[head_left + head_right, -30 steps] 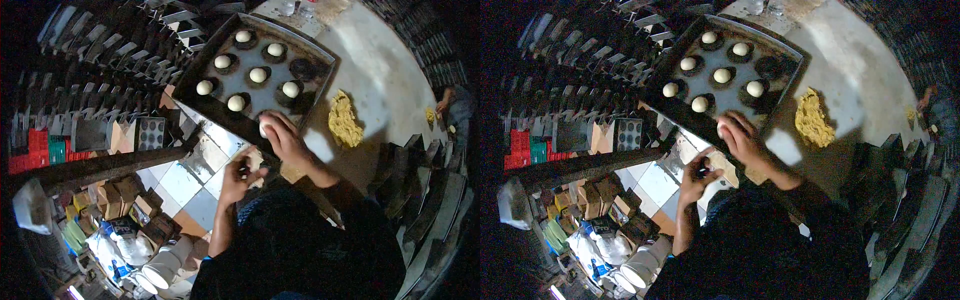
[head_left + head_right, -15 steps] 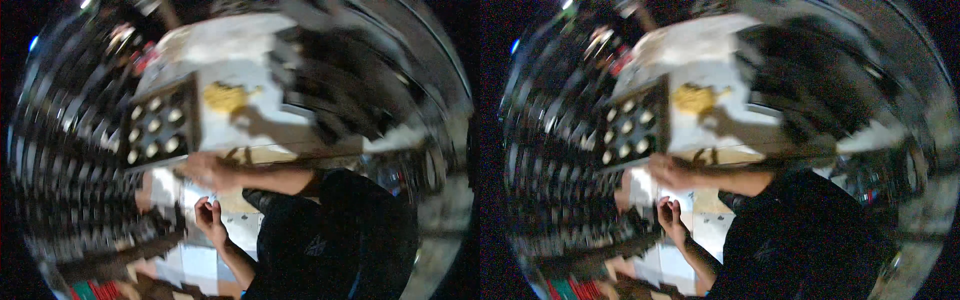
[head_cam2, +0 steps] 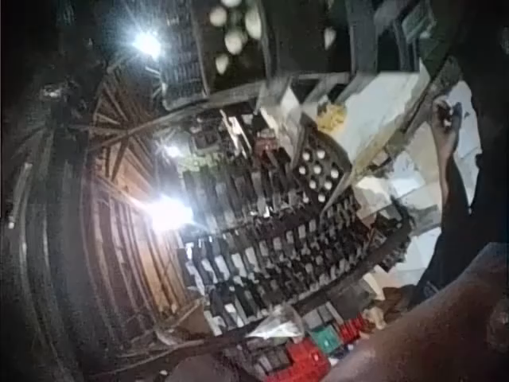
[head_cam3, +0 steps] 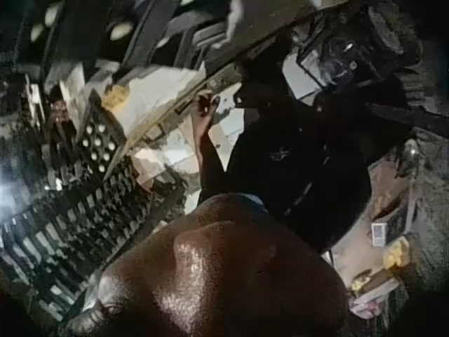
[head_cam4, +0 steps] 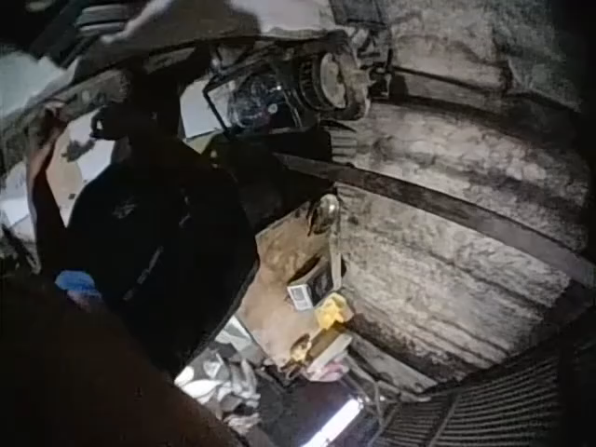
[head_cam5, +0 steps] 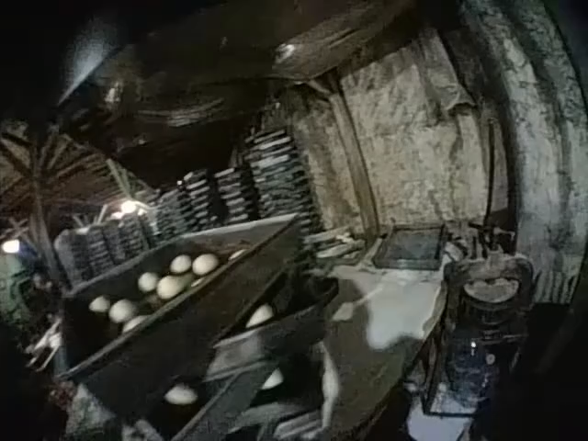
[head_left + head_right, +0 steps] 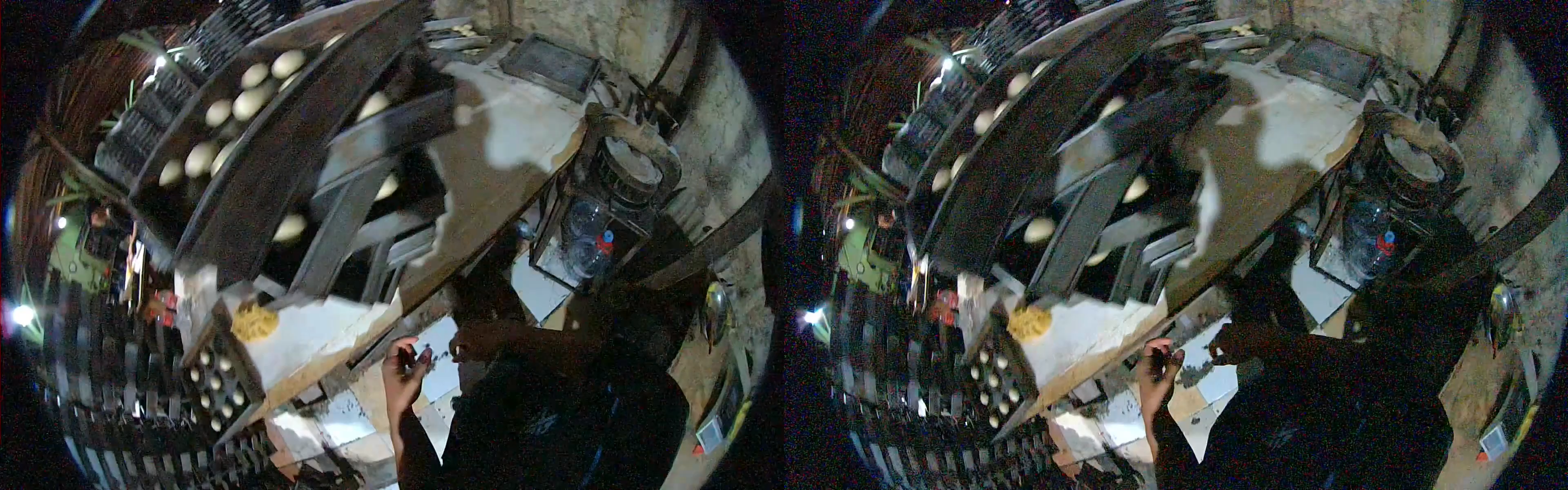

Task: Portioning, filling, and shaping dough rolls and placing them on baking trays in a bakery production area.

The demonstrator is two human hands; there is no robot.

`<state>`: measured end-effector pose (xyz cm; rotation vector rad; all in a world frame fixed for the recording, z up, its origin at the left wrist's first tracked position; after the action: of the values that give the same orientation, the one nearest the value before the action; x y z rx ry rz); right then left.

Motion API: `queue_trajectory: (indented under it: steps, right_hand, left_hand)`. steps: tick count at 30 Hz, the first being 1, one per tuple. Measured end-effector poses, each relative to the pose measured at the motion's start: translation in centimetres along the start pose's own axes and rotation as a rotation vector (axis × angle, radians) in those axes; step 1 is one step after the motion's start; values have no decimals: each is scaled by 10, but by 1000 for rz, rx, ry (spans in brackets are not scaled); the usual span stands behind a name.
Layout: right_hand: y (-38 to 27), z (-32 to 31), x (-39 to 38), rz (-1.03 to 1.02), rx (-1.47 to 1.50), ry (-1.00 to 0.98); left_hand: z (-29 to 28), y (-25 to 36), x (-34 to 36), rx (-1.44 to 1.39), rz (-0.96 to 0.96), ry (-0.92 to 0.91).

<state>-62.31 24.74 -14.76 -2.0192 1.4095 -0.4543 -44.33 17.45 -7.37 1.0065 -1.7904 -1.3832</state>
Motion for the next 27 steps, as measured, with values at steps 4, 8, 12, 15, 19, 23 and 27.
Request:
queue_trajectory:
  steps: [4, 8, 12, 15, 19, 23, 27]
  right_hand:
    - [94, -59, -94, -280, -405, 441]
    - [146, -173, -129, 319, -107, 514]
    - [236, -234, -148, 142, 149, 907]
    - [286, -260, -129, 297, -849, 574]
    - [333, -348, -100, 406, -24, 648]
    - [507, -455, -63, 271, 237, 736]
    - [695, -570, -15, 351, -235, 699]
  left_hand:
    - [103, -35, 79, 114, 173, -115]
    - [168, -25, 126, 163, 151, -180]
    - [215, -17, 149, 92, 85, -257]
    - [232, -8, 183, 206, 248, -231]
    - [266, 0, 234, 221, 97, -191]
    - [301, -30, 276, 373, 338, -156]
    - [350, -94, 298, 519, 146, -112]
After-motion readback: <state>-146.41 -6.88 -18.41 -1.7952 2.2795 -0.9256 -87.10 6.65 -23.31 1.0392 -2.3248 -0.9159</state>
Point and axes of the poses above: each hand's wrist, its own x-axis towards the middle knuckle, its own z-axis out of the palm, y = z × x, the point moved 2 cm from there along x, towards the middle knuckle, and after that the axes turned 7 degrees about y, right-handed, at the moved point
